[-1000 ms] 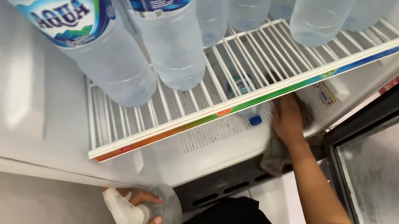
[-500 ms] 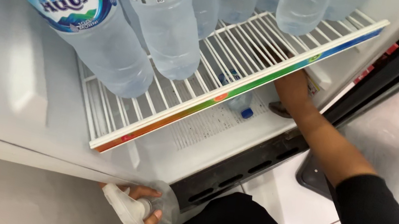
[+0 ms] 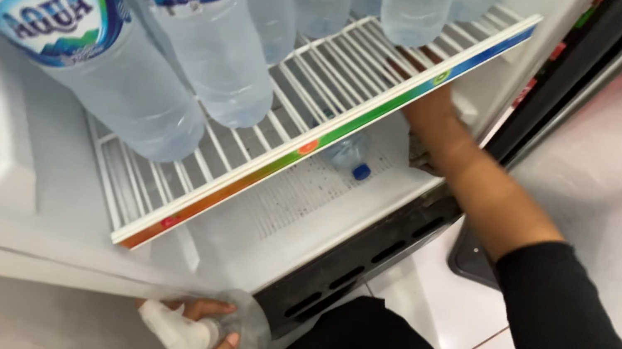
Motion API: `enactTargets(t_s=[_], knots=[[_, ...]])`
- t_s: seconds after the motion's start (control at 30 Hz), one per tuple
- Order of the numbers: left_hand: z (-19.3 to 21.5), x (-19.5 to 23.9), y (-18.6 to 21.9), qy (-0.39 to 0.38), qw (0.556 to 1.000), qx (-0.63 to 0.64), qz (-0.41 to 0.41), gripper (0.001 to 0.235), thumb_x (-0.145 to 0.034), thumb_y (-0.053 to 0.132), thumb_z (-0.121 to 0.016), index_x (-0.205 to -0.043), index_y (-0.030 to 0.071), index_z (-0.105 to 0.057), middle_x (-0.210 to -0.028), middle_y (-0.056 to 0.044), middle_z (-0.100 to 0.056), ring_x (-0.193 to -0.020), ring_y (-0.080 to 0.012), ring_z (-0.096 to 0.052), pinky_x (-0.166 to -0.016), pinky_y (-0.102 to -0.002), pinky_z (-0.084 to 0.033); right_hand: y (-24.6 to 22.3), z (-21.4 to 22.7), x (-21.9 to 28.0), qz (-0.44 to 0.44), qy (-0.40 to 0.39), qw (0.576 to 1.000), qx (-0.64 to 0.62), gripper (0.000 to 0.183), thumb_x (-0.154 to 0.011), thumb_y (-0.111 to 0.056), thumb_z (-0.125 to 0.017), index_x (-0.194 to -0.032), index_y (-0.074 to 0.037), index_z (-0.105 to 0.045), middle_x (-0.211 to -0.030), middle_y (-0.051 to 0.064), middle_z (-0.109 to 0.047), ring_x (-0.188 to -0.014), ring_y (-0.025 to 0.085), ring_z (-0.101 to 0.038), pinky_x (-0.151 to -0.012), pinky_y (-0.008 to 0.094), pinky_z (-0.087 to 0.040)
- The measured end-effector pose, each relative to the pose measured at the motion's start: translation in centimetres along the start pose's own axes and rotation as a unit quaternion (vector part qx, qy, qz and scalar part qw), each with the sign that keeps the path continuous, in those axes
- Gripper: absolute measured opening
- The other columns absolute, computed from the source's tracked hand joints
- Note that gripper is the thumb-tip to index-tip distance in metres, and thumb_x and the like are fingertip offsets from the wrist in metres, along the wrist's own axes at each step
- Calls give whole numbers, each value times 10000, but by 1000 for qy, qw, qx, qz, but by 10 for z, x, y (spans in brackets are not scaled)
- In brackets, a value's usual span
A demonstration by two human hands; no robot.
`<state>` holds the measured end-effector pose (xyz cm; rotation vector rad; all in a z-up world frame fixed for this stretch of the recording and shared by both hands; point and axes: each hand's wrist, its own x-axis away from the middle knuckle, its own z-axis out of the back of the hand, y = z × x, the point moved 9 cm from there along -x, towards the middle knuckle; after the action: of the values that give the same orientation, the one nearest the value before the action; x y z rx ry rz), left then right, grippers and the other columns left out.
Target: The person cleans the interior and exterior of a commercial glass-door refrigerator. They use a spray bottle and a cloth to wipe the shelves, door frame, and glass door while beverages remain inside.
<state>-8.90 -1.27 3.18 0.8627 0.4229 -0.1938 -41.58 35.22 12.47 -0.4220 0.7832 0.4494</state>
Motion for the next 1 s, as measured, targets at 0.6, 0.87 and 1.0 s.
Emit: enactTargets(t_s=[0.6, 0.87, 1.0], knots=[[-5, 7, -3, -13, 999, 45, -2, 279, -662, 255, -735, -884, 94, -686, -966, -68, -677, -1049, -261, -525, -969, -410, -401, -11, -18, 169, -145, -21, 988, 56, 627, -824, 155, -514, -1433, 20, -582, -1508, 256, -542, -1397, 428, -503, -1181, 546, -388], [-5, -5, -5, 11, 999, 47, 14, 246, -673, 241, -730, -867, 97, -687, -962, -69, -675, -1053, -261, -525, -970, -406, -407, 38, 24, 124, -82, 138, 980, 120, 571, -963, 142, -530, -1518, 8, -497, -1607, 262, -418, -1500, 482, -371, -1244, 582, -332], [-2, -9, -9, 40, 996, 68, 48, 230, -678, 234, -728, -859, 99, -687, -960, -70, -675, -1054, -260, -525, -971, -404, -411, 45, -7, 149, -106, 93, 984, 112, 622, -976, 138, -508, -1580, 67, -373, -1661, 303, -270, -1539, 518, -221, -1249, 607, -263]])
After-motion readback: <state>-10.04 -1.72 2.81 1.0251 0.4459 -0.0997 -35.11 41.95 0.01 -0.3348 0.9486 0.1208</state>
